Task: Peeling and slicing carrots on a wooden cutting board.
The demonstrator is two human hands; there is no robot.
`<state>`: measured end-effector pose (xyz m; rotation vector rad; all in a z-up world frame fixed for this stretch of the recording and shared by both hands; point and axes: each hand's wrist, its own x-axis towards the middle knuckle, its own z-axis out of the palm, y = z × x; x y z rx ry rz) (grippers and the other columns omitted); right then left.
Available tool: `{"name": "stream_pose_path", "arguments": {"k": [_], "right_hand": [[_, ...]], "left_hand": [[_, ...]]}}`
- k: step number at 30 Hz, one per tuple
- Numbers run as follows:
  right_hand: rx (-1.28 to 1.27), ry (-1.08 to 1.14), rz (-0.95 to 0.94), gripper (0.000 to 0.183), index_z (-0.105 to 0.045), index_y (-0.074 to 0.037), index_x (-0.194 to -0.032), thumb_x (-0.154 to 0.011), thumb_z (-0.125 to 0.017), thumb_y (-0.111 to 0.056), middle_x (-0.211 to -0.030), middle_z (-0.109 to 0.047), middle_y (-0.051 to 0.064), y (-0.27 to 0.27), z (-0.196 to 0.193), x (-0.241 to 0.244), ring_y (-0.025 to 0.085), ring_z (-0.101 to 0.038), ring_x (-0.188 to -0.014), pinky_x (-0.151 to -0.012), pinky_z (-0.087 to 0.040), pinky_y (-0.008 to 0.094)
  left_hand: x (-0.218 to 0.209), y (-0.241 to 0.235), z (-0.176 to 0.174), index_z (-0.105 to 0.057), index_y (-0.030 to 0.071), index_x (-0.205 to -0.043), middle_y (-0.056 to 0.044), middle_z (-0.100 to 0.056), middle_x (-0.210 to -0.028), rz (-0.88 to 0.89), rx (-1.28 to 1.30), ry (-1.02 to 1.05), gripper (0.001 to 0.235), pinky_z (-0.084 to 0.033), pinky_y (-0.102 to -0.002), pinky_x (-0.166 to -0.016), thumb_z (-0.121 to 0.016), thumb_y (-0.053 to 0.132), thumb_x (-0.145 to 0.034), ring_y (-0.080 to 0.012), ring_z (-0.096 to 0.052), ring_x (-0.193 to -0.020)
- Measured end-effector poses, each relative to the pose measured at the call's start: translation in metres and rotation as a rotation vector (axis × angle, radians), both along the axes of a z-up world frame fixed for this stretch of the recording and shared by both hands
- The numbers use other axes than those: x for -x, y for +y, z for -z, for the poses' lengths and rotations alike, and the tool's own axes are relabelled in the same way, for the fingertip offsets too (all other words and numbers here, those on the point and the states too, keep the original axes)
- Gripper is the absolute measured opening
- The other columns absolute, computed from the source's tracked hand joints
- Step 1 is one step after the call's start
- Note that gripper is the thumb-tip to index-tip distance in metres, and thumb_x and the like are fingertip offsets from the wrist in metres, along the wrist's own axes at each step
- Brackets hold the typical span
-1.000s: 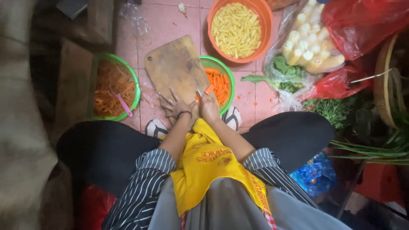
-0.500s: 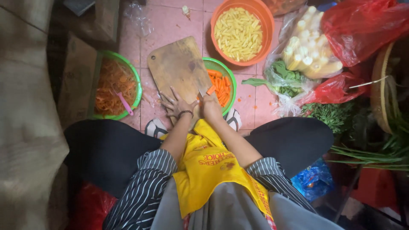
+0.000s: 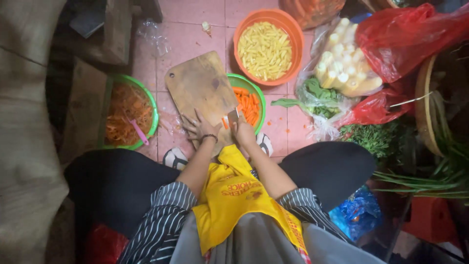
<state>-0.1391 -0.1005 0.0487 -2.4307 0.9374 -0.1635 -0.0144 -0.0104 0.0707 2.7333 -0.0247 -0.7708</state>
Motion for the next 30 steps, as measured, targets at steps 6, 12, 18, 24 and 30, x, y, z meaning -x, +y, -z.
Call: {"name": "stream_pose_path", "arguments": {"k": [6, 12, 18, 24, 30], "right_hand": [[0.073, 0.027, -0.1, 0.03, -0.067, 0.002, -0.102, -0.087, -0.062, -0.023, -0.087, -0.072, 0.028, 0.016, -0.014, -0.003, 0.045, -0.071, -0.077, -0.072, -0.056, 0.055], [-0.016, 0.197, -0.187, 0.022, -0.074, -0.001, -0.088, -0.087, -0.06, -0.018, -0.084, -0.073, 0.025, 0.027, 0.03, 0.006, 0.041, -0.073, -0.078, -0.073, -0.058, 0.054], [0.329, -0.22, -0.024, 0.038, -0.059, 0.007, -0.111, -0.082, -0.055, -0.018, -0.1, -0.068, 0.03, 0.0, -0.026, -0.007, 0.044, -0.069, -0.092, -0.081, -0.055, 0.05], [-0.058, 0.254, 0.147, 0.029, -0.059, -0.001, -0.113, -0.101, -0.05, -0.025, -0.085, -0.072, 0.026, -0.04, 0.019, -0.003, 0.045, -0.073, -0.079, -0.074, -0.056, 0.058], [-0.082, 0.145, 0.073, 0.03, -0.058, 0.0, -0.11, -0.097, -0.055, -0.028, -0.082, -0.07, 0.028, -0.017, 0.006, -0.006, 0.048, -0.07, -0.078, -0.071, -0.055, 0.061]], "left_hand": [[-0.013, -0.044, 0.113, -0.063, 0.016, -0.134, -0.016, -0.063, -0.131, 0.411, 0.56, -0.284, 0.048, -0.05, -0.052, -0.11, -0.077, 0.023, -0.089, -0.0365, -0.059, -0.124], [-0.004, -0.099, 0.125, -0.069, 0.008, -0.11, -0.024, -0.066, -0.11, 0.93, 0.561, -0.232, 0.032, -0.054, -0.05, -0.087, -0.076, 0.011, -0.079, -0.0433, -0.064, -0.1], [-0.028, -0.097, 0.116, -0.07, 0.01, -0.12, -0.018, -0.071, -0.1, 0.463, 0.917, 0.029, 0.045, -0.059, -0.043, -0.08, -0.075, 0.004, -0.076, -0.0308, -0.069, -0.089], [-0.036, -0.042, 0.132, -0.074, 0.012, -0.122, -0.008, -0.079, -0.098, 0.233, 0.915, 0.19, 0.041, -0.06, -0.029, -0.077, -0.075, 0.004, -0.081, -0.0135, -0.074, -0.084], [0.0, -0.02, 0.093, -0.076, 0.01, -0.109, -0.012, -0.074, -0.091, 0.315, 0.687, -0.051, 0.039, -0.059, -0.034, -0.075, -0.082, 0.0, -0.072, -0.0227, -0.072, -0.08]]}}
